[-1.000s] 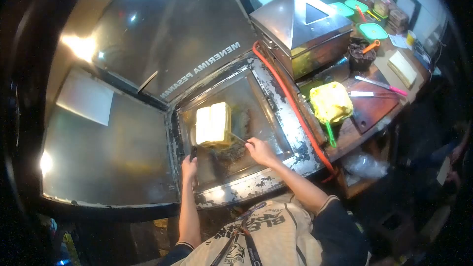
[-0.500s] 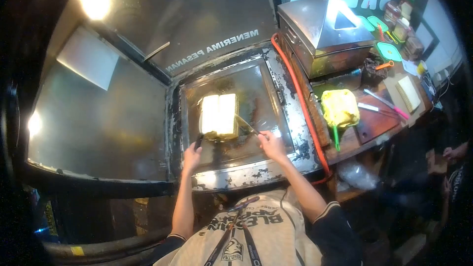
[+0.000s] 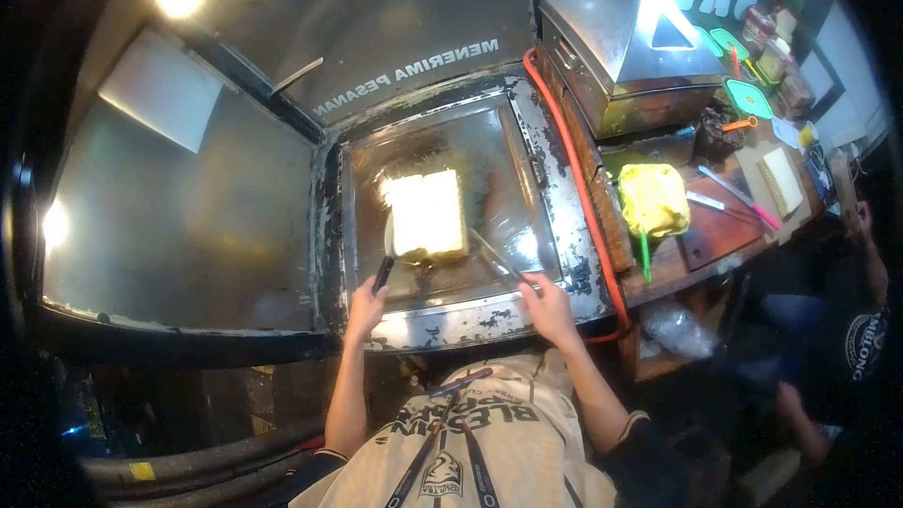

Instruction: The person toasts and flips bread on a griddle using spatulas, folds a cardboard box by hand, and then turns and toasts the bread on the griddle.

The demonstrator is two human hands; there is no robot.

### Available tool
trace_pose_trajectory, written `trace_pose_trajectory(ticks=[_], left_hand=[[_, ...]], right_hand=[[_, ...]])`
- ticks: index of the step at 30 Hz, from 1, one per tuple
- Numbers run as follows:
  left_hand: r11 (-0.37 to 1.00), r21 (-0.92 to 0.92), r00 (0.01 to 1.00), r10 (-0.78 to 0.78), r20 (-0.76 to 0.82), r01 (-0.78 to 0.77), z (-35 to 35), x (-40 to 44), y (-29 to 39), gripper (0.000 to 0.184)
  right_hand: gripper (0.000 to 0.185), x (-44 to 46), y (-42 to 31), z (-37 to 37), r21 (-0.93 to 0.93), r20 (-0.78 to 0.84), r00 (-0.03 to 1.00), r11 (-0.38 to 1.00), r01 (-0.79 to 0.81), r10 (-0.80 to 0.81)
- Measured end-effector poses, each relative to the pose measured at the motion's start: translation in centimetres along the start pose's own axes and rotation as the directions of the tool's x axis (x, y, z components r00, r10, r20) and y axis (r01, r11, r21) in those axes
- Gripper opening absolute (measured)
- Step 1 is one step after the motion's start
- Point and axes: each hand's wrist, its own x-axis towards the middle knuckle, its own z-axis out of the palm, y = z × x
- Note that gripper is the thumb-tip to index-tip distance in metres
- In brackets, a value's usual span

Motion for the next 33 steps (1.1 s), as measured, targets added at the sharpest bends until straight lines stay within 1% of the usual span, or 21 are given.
trace_pose_trajectory(ticks=[1, 2, 4, 5, 6, 7, 8, 9, 12, 13, 15, 16, 18, 19, 21, 22, 25, 28, 31, 33], left_hand=[[0.999, -0.012, 0.998, -0.042, 0.049, 0.043, -0.1, -0.2, 0.2, 0.032], [0.995, -0.095, 0.998, -0.037, 0.047, 0.041, 0.2, -1.0, -0.6, 0.028], [0.938, -0.301, 0.984, -0.145, 0.107, 0.171, 0.1, -3.0, -0.3, 0.026], [0.889, -0.394, 0.970, -0.192, 0.146, 0.235, -0.1, -3.8, 0.2, 0.025], [0.801, -0.503, 0.945, -0.263, 0.192, 0.325, -0.4, -4.6, 1.5, 0.018], [0.748, -0.562, 0.936, -0.280, 0.216, 0.353, -0.6, -4.8, 1.6, 0.016], [0.688, -0.620, 0.926, -0.291, 0.240, 0.377, -0.7, -4.9, 1.6, 0.014], [0.622, -0.673, 0.916, -0.302, 0.264, 0.399, -0.6, -5.0, 1.7, 0.013], [0.620, -0.683, 0.919, -0.322, 0.228, 0.387, -0.2, -4.2, 2.1, 0.009], [0.643, -0.665, 0.922, -0.317, 0.220, 0.380, 0.0, -3.6, 2.0, 0.010], [0.688, -0.626, 0.929, -0.309, 0.203, 0.366, 0.4, -2.2, 1.4, 0.013], [0.731, -0.573, 0.928, -0.317, 0.196, 0.370, 0.5, -1.5, 1.2, 0.016], [0.805, -0.459, 0.926, -0.329, 0.182, 0.377, 0.5, 0.0, 0.7, 0.022], [0.877, -0.355, 0.946, -0.287, 0.153, 0.324, 0.4, 0.8, 0.1, 0.025], [0.971, -0.128, 0.975, -0.190, 0.112, 0.203, 0.1, 2.1, -0.8, 0.031], [0.965, -0.069, 0.958, -0.240, 0.157, 0.253, -1.1, 2.0, 1.3, 0.033], [0.994, 0.105, 0.996, 0.026, 0.085, -0.035, -1.6, 2.6, 0.8, 0.027], [0.979, 0.171, 0.993, 0.096, 0.071, -0.107, -1.4, 2.4, 1.4, 0.029], [0.992, 0.117, 0.985, -0.069, 0.159, 0.050, -1.9, 2.3, 3.0, 0.036], [0.981, 0.184, 0.987, -0.086, 0.135, 0.061, -2.3, 2.7, 2.5, 0.036]], right_hand=[[0.026, -0.9, -0.2, -0.6, -0.042, -0.020, 0.999, 0.998, -0.041, 0.040], [0.027, -1.5, 0.0, -1.1, -0.034, -0.026, 0.999, 0.999, -0.022, 0.021], [0.027, -2.4, 0.5, -1.6, -0.015, -0.043, 0.999, 1.000, 0.015, -0.016], [0.027, -2.1, 0.7, -1.3, -0.044, -0.065, 0.998, 0.999, 0.025, -0.028], [0.027, -1.4, 1.1, -0.6, -0.073, -0.089, 0.995, 0.997, 0.032, -0.039], [0.027, -0.4, 1.8, 0.1, -0.103, -0.117, 0.992, 0.994, 0.039, -0.052], [0.028, 1.3, 3.3, 1.3, -0.112, -0.166, 0.974, 0.984, 0.136, -0.154], [0.028, 2.6, 3.8, 2.3, -0.066, -0.180, 0.972, 0.987, 0.143, -0.153], [0.029, 5.5, 3.5, 4.5, 0.022, -0.188, 0.976, 0.993, 0.119, -0.113], [0.030, 5.9, 3.2, 4.9, 0.044, -0.188, 0.977, 0.993, 0.107, -0.097], [0.029, 5.1, 2.1, 5.0, 0.016, -0.121, 0.992, 0.999, 0.048, -0.046], [0.029, 4.7, 1.4, 4.8, 0.000, -0.087, 0.996, 1.000, 0.020, -0.020], [0.029, 3.3, 2.1, 4.4, -0.073, 0.030, 0.997, 0.994, 0.079, -0.077], [0.029, 2.4, 2.3, 4.0, -0.107, 0.091, 0.991, 0.988, 0.110, -0.100], [0.030, 0.9, 1.9, 2.1, -0.175, 0.151, 0.976, 0.968, 0.182, -0.156], [0.031, 0.3, 1.6, 1.2, -0.207, 0.181, 0.966, 0.953, 0.220, -0.183], [0.036, -0.3, 1.6, -0.5, -0.431, 0.088, 0.928, 0.827, 0.362, -0.361], [0.037, 1.8, 2.5, -0.2, -0.524, 0.118, 0.971, 0.818, 0.238, -0.207], [0.033, 5.7, 4.1, 3.8, -0.457, 0.193, 0.952, 0.837, 0.300, -0.236], [0.032, 7.3, 3.6, 7.7, -0.427, 0.155, 0.927, 0.822, 0.376, -0.343]])
